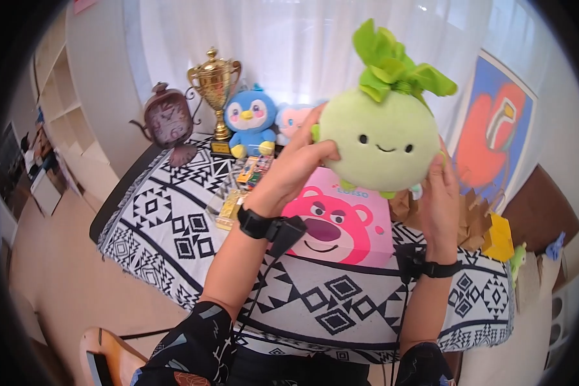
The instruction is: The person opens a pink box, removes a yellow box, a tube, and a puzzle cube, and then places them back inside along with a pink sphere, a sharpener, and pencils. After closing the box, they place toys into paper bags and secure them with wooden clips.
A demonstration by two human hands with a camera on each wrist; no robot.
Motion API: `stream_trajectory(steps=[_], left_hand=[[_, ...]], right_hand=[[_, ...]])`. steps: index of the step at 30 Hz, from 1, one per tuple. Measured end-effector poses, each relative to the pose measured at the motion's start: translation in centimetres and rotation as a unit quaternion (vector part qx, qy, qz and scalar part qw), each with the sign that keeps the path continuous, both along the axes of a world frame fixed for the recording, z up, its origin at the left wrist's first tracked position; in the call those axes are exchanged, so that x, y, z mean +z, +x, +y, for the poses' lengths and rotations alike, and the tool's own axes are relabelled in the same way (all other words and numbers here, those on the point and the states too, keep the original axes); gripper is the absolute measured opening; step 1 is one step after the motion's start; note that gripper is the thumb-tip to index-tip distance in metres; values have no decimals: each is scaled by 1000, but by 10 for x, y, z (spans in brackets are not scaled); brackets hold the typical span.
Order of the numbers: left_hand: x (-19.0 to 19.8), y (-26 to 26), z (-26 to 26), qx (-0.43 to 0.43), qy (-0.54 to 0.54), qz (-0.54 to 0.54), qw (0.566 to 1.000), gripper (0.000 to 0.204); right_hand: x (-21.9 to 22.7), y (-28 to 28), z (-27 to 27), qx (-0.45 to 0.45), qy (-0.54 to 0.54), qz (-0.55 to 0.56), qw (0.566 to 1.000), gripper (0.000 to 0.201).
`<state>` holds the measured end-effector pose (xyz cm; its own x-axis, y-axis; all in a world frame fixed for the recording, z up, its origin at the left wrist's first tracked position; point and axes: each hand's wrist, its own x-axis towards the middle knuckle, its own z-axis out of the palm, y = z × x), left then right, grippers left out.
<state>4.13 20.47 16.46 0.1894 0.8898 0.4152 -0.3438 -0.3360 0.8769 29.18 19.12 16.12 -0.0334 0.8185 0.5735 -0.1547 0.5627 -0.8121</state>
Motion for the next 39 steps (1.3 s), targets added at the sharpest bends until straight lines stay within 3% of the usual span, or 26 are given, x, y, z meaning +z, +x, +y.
stream_trajectory(steps=[5,10,12,22,25,27,28,31,35,39], left_hand=[[2,0,-1,-4,-1,-15,1000,82],[1,-3,0,12,-6,0,1000,81],[0,-3,0,19,-8,5,1000,81],[-14,1,11,60,17,88,994,74],[-15,-3,12,41,27,125,991,74],[-20,-5,14,125,71,212,967,75],[-19,-10,15,116,102,252,955,74],[-16,-13,6,137,86,330,930,73],[-25,-16,12,140,104,346,922,59],[-28,-22,12,105,46,375,920,51]], right_hand=[[1,-2,-1,-45,-28,8,999,55],[0,-3,-1,-28,-15,3,999,56],[5,-2,-6,-46,-97,-21,994,52],[-9,-1,6,-53,-117,-86,988,55],[-12,-6,9,-51,-68,-117,990,59],[-12,-13,6,-21,-24,-165,986,67],[-11,-13,6,1,-31,-152,988,81],[-14,-15,9,1,-15,-187,982,87],[-27,-14,16,13,23,-196,980,96],[-25,-13,15,-22,-5,-311,950,100]])
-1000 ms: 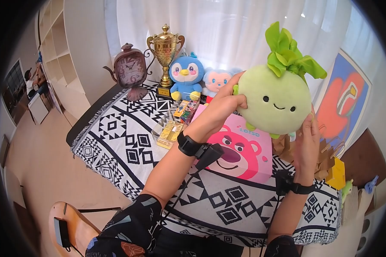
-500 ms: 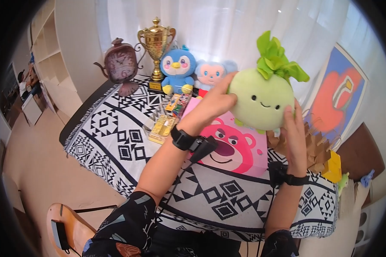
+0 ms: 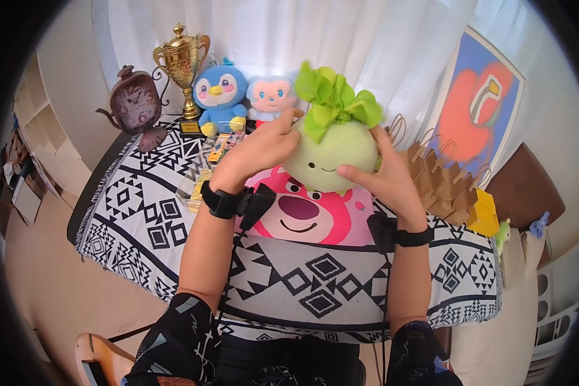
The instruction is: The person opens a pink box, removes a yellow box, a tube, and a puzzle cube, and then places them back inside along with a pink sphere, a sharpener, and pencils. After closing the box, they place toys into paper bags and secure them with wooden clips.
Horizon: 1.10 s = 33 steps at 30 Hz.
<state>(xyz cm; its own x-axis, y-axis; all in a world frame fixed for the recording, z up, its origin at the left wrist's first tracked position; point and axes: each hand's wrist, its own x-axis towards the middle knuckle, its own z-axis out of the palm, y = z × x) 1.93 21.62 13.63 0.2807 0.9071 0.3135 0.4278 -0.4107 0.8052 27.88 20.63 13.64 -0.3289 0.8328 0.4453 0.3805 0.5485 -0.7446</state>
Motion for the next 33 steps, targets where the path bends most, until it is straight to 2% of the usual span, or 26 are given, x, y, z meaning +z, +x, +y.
stream_trajectory(steps=[1,4,5,6,8,9,10,12,16,17,18,20,23,24,26,30,33], left_hand=[[7,-1,-1,13,-55,48,997,57],[21,8,-10,6,-80,110,991,64],[10,9,-2,3,-34,76,997,82],[6,10,-2,-5,-33,77,996,82],[0,16,-5,-60,81,63,993,90],[0,19,-2,-49,70,60,995,97],[4,21,-4,-58,71,59,994,97],[12,22,-12,-3,92,87,992,98],[5,11,-3,9,162,106,981,101],[7,11,-7,1,120,110,987,102],[8,12,-7,-8,122,110,986,102],[7,10,-5,-12,68,160,985,102],[6,11,-7,-20,86,152,984,102],[9,12,-10,-12,79,160,984,102],[10,14,-10,-18,78,176,981,105],[2,9,-2,-38,91,151,984,109],[-1,7,0,-53,72,122,989,103]], right_hand=[[1,-1,-1,-23,-3,-37,999,94],[1,-2,-3,-19,51,-50,997,90],[0,-1,-1,-26,51,-50,997,90],[-3,2,3,-9,55,-60,997,94],[-5,5,5,-1,59,-70,996,97],[-5,6,5,-12,68,-81,994,98],[-5,5,5,-23,77,-91,993,99],[-5,3,2,-48,112,-77,990,97],[-8,2,2,-49,127,-44,990,101],[-14,3,6,-28,91,-67,993,104],[-19,3,9,-5,55,-90,994,107],[-26,0,10,-34,78,-114,990,114],[-26,1,7,-33,88,-136,986,121],[-25,1,7,-41,88,-136,986,121],[-25,3,5,-27,79,-131,988,107],[-24,1,3,-39,44,-141,988,117],[-23,0,1,-41,42,-133,989,117]])
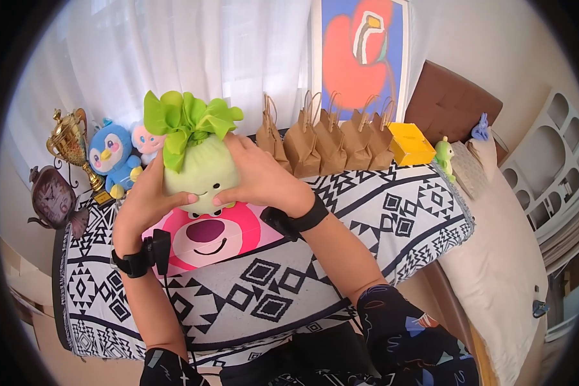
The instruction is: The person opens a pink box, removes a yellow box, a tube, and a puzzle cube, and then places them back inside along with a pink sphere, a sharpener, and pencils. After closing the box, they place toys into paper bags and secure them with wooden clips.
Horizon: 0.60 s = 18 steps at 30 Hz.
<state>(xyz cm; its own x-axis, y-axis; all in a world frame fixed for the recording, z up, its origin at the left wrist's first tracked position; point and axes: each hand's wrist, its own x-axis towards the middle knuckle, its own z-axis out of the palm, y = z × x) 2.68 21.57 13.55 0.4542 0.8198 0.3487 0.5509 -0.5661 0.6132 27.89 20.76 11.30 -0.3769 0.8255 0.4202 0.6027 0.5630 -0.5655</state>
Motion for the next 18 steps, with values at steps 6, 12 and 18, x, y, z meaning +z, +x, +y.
stream_trajectory(steps=[6,12,18], left_hand=[[0,-2,1,-12,-37,-13,999,97],[5,-6,-5,22,-21,23,999,87],[5,-11,-2,31,10,67,997,78]], right_hand=[[-7,3,6,4,30,10,1000,114],[3,10,3,44,58,23,997,100],[6,18,2,51,48,27,997,85]])
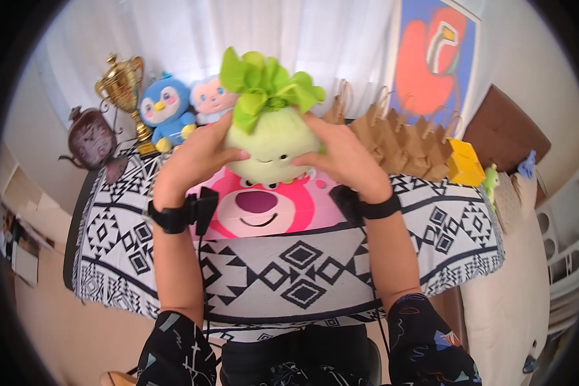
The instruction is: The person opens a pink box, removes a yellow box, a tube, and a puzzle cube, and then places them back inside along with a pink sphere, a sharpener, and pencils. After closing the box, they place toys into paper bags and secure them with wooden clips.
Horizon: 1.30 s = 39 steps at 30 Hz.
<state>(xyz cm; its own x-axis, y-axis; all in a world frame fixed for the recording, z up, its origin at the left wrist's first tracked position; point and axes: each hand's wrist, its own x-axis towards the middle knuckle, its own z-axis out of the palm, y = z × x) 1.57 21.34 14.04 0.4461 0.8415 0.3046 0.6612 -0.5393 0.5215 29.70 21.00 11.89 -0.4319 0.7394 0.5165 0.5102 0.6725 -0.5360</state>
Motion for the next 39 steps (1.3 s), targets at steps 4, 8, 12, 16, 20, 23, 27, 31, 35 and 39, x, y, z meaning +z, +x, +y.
stream_trajectory(steps=[4,8,12,16,20,23,27,31,35,39], left_hand=[[1,0,-1,20,3,12,1000,71],[1,-6,2,23,5,33,999,62],[3,-7,0,31,-14,23,999,58],[-1,-12,3,9,-18,-19,1000,57],[11,-16,-4,22,-92,-28,995,74],[2,-17,-1,-47,-13,-31,998,95],[10,-2,-6,-19,-67,7,998,115],[3,1,-1,-31,-50,-32,998,116],[7,3,-2,-24,-49,-29,998,111],[14,5,-5,-39,9,-64,997,107]], right_hand=[[6,1,-1,-12,-35,-1,999,81],[0,5,5,-35,-49,-5,998,75],[-6,10,12,0,-22,45,999,66],[24,10,-5,-86,-187,-21,978,53],[27,13,-3,-100,-248,-5,964,53],[7,13,10,4,-162,84,983,66],[11,0,3,53,-117,45,991,94],[12,-3,4,42,-142,16,989,107],[14,-4,3,37,-137,15,990,105],[24,-2,-3,-18,-75,27,997,95]])
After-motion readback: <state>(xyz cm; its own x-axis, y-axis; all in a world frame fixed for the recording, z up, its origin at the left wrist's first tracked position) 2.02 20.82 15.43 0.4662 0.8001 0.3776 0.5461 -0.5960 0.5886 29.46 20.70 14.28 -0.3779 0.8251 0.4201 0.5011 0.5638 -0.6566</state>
